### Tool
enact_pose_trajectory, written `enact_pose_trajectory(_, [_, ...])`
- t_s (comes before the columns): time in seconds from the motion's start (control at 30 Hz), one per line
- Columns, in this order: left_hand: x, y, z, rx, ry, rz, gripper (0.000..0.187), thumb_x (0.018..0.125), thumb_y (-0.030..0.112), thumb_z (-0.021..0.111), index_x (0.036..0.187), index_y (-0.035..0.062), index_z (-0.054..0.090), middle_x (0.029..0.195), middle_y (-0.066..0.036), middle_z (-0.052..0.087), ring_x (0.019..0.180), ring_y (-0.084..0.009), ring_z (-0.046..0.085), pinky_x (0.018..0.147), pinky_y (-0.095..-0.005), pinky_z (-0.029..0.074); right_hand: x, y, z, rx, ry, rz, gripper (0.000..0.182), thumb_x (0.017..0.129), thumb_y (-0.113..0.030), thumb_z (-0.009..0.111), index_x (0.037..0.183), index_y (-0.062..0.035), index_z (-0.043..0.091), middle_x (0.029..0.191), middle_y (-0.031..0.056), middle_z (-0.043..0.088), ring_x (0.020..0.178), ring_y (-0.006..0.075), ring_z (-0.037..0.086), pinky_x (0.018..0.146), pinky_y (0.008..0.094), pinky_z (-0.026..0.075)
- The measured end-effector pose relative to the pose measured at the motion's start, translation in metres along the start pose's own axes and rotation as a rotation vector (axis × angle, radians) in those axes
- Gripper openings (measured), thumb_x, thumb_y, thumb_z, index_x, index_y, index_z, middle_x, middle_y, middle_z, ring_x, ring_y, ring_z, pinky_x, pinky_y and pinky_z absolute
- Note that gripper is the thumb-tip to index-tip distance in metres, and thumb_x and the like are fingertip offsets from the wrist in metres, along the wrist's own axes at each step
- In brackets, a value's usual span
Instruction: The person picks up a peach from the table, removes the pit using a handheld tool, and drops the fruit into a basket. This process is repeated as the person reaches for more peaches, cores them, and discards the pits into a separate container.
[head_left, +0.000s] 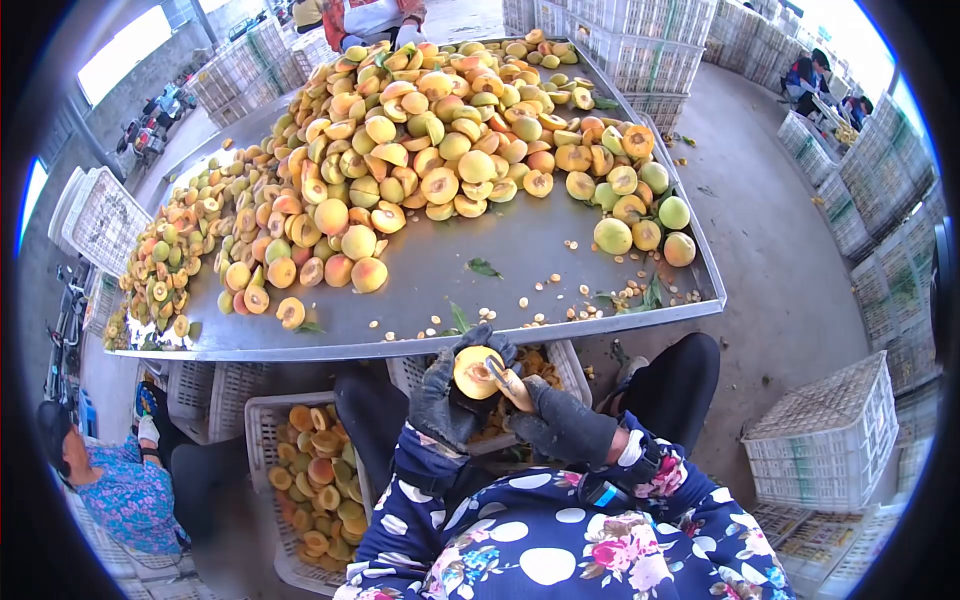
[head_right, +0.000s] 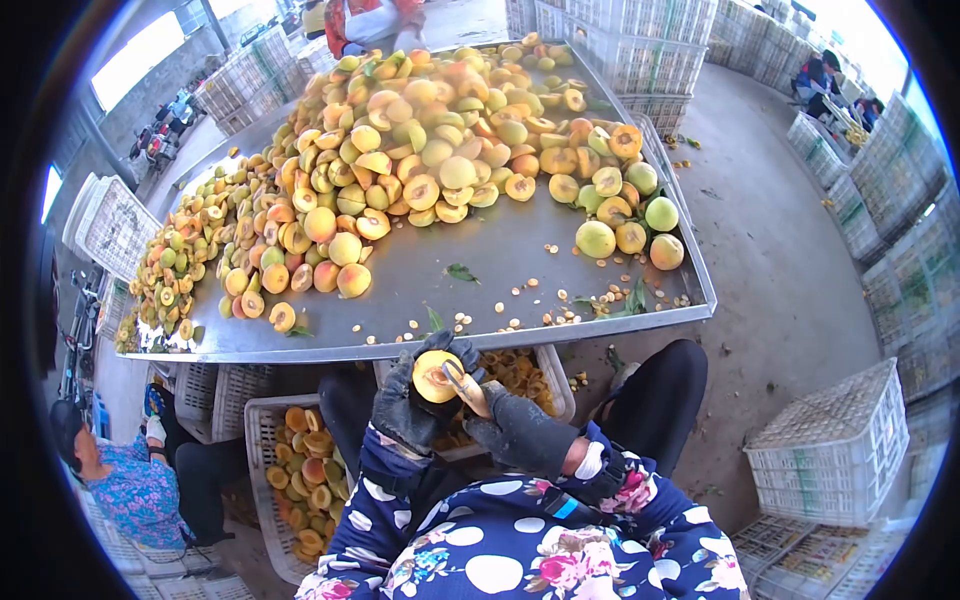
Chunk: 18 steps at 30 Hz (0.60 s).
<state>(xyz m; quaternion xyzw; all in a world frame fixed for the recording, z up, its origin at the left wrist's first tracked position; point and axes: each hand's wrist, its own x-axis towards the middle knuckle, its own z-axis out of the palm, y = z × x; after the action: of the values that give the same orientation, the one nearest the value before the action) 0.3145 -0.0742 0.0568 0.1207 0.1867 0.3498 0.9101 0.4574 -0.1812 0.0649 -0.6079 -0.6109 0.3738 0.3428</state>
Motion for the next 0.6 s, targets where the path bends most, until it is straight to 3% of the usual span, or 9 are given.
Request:
enact_pose_trajectory(0.1, [0.010, 0.000, -0.029, -0.047, -0.059, -0.041, 0.055, 0.088, 0.040, 0.037, 0.123, -0.0026, 0.040, 0.115, -0.019, 0.048, 0.103, -0.0346, 0.049, 0.092, -0.0487, 0.038, -0.001, -0.020, -0.004, 0.581, -0.246, 0.316, 0.033, 0.081, -0.015, 0.057, 0.106, 0.0011, 0.044, 0.067, 0.0104, 0.054, 0.048, 0.0171, 0.053, 0.043, 0.0294, 0.042])
enact_pose_trajectory(0.17, [0.011, 0.007, -0.034, -0.374, -0.188, -0.214, 0.064, 0.085, 0.050, 0.038, 0.120, -0.0031, 0.042, 0.111, -0.020, 0.051, 0.099, -0.0353, 0.051, 0.091, -0.0504, 0.037, -0.002, -0.021, -0.004, 0.606, -0.313, 0.306, 0.034, 0.083, -0.014, 0.056, 0.110, 0.0002, 0.041, 0.067, 0.0075, 0.052, 0.047, 0.0114, 0.051, 0.041, 0.0257, 0.042])
enact_pose_trajectory(0.2, [0.007, 0.007, -0.034, -0.299, -0.108, -0.159, 0.059, 0.086, 0.047, 0.036, 0.117, -0.0031, 0.044, 0.111, -0.020, 0.051, 0.098, -0.0355, 0.051, 0.090, -0.0505, 0.038, -0.002, -0.020, -0.005, 0.618, -0.346, 0.301, 0.035, 0.083, -0.014, 0.055, 0.112, -0.0002, 0.040, 0.067, 0.0061, 0.051, 0.047, 0.0086, 0.049, 0.040, 0.0239, 0.041])
enact_pose_trajectory(0.3, [-0.012, 0.014, 0.009, -0.078, 0.071, -0.063, 0.050, 0.088, 0.037, 0.034, 0.114, -0.0042, 0.046, 0.112, -0.022, 0.051, 0.098, -0.0373, 0.051, 0.092, -0.0511, 0.038, 0.000, -0.026, -0.016, 0.437, -0.309, 0.242, 0.035, 0.082, -0.015, 0.056, 0.110, 0.0010, 0.042, 0.069, 0.0110, 0.055, 0.051, 0.0165, 0.055, 0.045, 0.0297, 0.044])
enact_pose_trajectory(0.4, [-0.009, 0.010, -0.002, -0.133, 0.063, 0.017, 0.053, 0.089, 0.038, 0.034, 0.120, -0.0055, 0.040, 0.117, -0.021, 0.048, 0.107, -0.0356, 0.046, 0.099, -0.0490, 0.030, 0.006, -0.018, -0.016, 0.086, -0.187, -0.039, 0.031, 0.081, -0.017, 0.057, 0.103, 0.0022, 0.046, 0.073, 0.0172, 0.057, 0.059, 0.0280, 0.058, 0.052, 0.0358, 0.045])
enact_pose_trajectory(0.5, [-0.005, 0.003, -0.029, -0.022, -0.046, 0.127, 0.047, 0.090, 0.035, 0.034, 0.118, -0.0019, 0.041, 0.114, -0.020, 0.049, 0.105, -0.0332, 0.049, 0.094, -0.0469, 0.037, 0.014, -0.032, -0.020, -0.077, -0.201, 0.020, 0.028, 0.080, -0.018, 0.058, 0.096, 0.0025, 0.048, 0.077, 0.0222, 0.058, 0.069, 0.0366, 0.058, 0.058, 0.0396, 0.045])
enact_pose_trajectory(0.53, [-0.004, 0.002, -0.025, 0.048, -0.062, 0.190, 0.046, 0.089, 0.036, 0.036, 0.117, -0.0003, 0.043, 0.112, -0.019, 0.051, 0.103, -0.0318, 0.051, 0.091, -0.0454, 0.041, 0.015, -0.027, -0.016, -0.101, -0.172, -0.053, 0.028, 0.080, -0.018, 0.058, 0.097, 0.0014, 0.048, 0.076, 0.0209, 0.058, 0.066, 0.0345, 0.058, 0.056, 0.0385, 0.045])
enact_pose_trajectory(0.57, [-0.008, 0.002, -0.017, -0.208, -0.034, 0.107, 0.043, 0.091, 0.034, 0.034, 0.116, 0.0005, 0.043, 0.109, -0.019, 0.052, 0.102, -0.0293, 0.052, 0.089, -0.0396, 0.045, 0.016, -0.017, -0.010, -0.123, -0.142, -0.126, 0.028, 0.080, -0.018, 0.058, 0.099, 0.0003, 0.048, 0.075, 0.0197, 0.058, 0.064, 0.0325, 0.059, 0.055, 0.0374, 0.045])
enact_pose_trajectory(0.6, [-0.009, 0.001, -0.013, -0.113, -0.004, 0.137, 0.047, 0.090, 0.037, 0.033, 0.116, -0.0015, 0.043, 0.109, -0.019, 0.052, 0.101, -0.0308, 0.052, 0.089, -0.0418, 0.044, 0.017, -0.012, -0.006, -0.145, -0.112, -0.199, 0.028, 0.080, -0.018, 0.059, 0.100, -0.0007, 0.048, 0.074, 0.0184, 0.057, 0.062, 0.0305, 0.059, 0.053, 0.0363, 0.045])
